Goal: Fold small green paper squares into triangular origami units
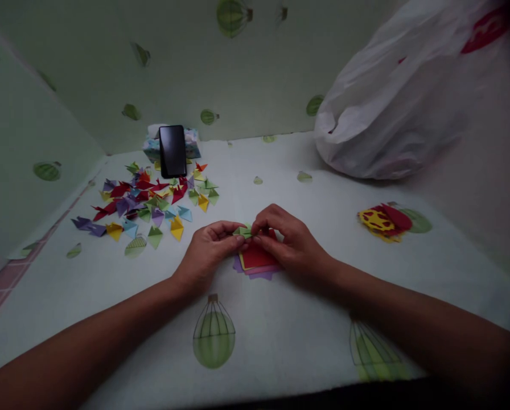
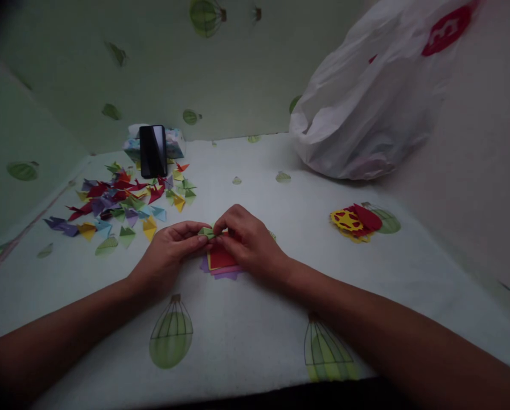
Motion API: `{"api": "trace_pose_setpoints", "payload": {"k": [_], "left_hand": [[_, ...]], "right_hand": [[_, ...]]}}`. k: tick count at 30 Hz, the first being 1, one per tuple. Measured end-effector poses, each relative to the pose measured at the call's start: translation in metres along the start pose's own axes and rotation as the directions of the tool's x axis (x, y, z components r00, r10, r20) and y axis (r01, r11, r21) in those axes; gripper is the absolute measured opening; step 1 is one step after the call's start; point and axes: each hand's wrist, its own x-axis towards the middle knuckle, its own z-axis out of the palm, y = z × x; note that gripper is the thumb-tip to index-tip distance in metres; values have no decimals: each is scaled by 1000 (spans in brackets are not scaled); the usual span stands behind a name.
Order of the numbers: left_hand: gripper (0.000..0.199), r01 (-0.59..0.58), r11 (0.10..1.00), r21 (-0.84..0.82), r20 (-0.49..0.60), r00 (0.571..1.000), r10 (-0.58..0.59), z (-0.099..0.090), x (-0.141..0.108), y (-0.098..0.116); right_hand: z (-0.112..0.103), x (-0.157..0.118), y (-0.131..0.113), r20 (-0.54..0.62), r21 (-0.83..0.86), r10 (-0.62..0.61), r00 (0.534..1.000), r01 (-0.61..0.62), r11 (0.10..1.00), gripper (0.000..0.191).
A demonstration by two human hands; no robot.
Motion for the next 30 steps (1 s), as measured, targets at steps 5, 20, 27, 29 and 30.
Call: {"api": "trace_pose_setpoints", "payload": {"k": [5,20,27,29,30], "left_hand": [[23,10,1000,-5,22,1000,-10,-1,0,0],[25,-6,999,54,-15,1000,6,-1,-1,1],[24,1,998,65,-28,1000,1,1,-1,3],[23,11,999,36,-22,1000,-11,2,-1,3],[23,19,1000,23,-18,1000,-18,2,-1,3]], "right_hand": [[-1,0,0,13,-64,-71,997,72,995,17],[-2,0,2,48,-149,-111,993,117,982,17],[-2,0,2,74,-168,-93,993,104,980,14],[-2,0,2,77,-163,-95,992,107,981,12],[-1,0,1,80,-166,-95,992,107,980,12]]}}
